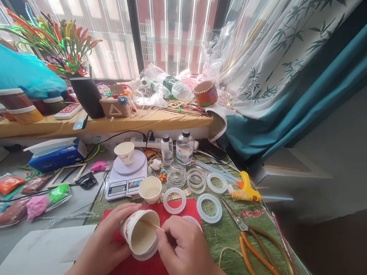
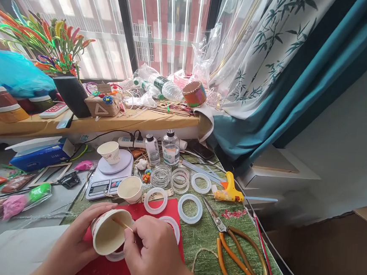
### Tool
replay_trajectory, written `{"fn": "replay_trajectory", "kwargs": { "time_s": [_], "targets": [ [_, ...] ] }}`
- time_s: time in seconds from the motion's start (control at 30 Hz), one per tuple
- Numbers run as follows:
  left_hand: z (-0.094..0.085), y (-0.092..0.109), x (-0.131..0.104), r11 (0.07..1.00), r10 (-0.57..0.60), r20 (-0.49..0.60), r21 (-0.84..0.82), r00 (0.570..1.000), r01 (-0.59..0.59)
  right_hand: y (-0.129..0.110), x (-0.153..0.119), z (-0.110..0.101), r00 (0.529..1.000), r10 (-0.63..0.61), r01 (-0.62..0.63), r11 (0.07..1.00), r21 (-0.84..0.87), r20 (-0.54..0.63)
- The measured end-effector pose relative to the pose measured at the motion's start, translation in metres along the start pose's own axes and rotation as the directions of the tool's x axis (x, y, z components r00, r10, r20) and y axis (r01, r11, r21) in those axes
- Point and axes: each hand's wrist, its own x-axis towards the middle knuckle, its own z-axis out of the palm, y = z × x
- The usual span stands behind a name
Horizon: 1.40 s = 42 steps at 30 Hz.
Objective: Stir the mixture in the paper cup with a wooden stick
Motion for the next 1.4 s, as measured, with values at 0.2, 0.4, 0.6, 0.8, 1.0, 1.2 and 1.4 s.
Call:
{"fn": "replay_trajectory", "kwargs": {
  "time_s": [0.2,0.4,0.6,0.8,1.0,1.2,1.4],
  "targets": [
    [0.001,-0.002,-0.002,1.000,-0.001,-0.009,0.010,1.000,0.001,0.005,-0.001,0.003,1.000,0.007,-0.007,0.999,-0.040,-0.006],
    [-0.003,0.001,0.002,1.000,0.004,0.018,0.012,1.000,-0.004,0.002,-0.002,0.002,0.998,0.058,-0.058,0.998,-0.006,0.028],
    [-0.003,0.003,0.005,0.999,0.026,-0.016,0.021,1.000,-0.026,0.001,-0.001,0.002,0.998,-0.012,0.009,0.999,0.041,0.066],
    [-0.007,0.013,0.014,0.997,0.078,-0.035,0.031,0.996,-0.077,0.004,0.000,0.002,1.000,0.020,-0.020,1.000,-0.002,-0.014],
    [-0.002,0.009,0.010,0.998,0.036,-0.071,-0.043,0.997,-0.039,-0.002,0.001,0.000,0.991,0.115,-0.126,0.977,0.173,0.070],
    [-0.003,0.016,0.007,0.990,-0.051,-0.035,-0.135,0.998,0.045,-0.002,0.001,-0.002,0.998,0.057,-0.056,0.993,0.103,-0.007],
    [0.006,0.023,-0.001,0.949,-0.253,-0.078,-0.213,0.964,0.232,-0.002,-0.003,-0.004,0.999,-0.018,0.022,0.997,0.072,-0.051]
  ]
}}
